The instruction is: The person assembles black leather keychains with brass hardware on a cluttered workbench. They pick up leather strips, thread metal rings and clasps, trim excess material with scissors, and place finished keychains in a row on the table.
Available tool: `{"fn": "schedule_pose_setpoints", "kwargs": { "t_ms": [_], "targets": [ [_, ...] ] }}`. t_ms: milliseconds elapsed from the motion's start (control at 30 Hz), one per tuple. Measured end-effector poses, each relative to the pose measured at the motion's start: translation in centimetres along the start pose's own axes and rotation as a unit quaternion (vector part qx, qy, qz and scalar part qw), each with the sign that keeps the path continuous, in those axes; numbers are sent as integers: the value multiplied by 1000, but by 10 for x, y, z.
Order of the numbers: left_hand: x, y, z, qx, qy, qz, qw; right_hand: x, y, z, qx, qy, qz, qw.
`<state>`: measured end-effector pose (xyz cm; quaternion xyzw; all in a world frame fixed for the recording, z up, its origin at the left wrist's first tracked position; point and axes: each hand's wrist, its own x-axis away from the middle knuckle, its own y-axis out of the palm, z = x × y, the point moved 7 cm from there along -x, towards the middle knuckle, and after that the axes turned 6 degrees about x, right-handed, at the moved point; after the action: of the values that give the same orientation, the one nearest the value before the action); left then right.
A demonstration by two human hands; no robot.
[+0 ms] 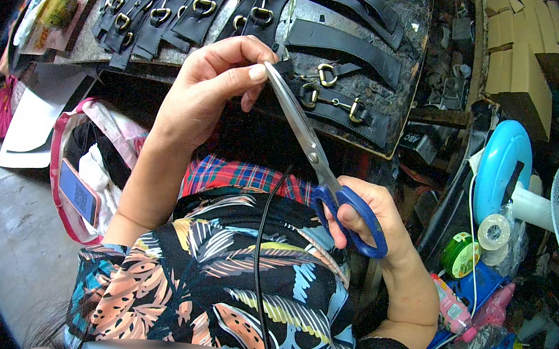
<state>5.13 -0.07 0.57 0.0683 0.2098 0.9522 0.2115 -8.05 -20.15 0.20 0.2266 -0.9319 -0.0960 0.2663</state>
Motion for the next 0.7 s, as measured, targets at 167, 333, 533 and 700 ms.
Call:
{"fn": "schedule_pose_setpoints", "kwargs": {
  "t_ms": [167, 333, 533, 700],
  "targets": [
    [2, 1, 2, -26, 14, 3, 1000, 1, -4, 2, 18, 0, 17, 1000],
    [15, 6, 30, -375, 150, 86, 911, 11, -33, -15, 79, -40, 116, 989],
    [23, 32, 62, -667, 330, 197, 639, 25, -54, -29, 121, -88, 168, 974],
    [-5, 76, 34, -648, 350, 40, 676, 28, -63, -43, 148, -106, 196, 964]
  ]
}}
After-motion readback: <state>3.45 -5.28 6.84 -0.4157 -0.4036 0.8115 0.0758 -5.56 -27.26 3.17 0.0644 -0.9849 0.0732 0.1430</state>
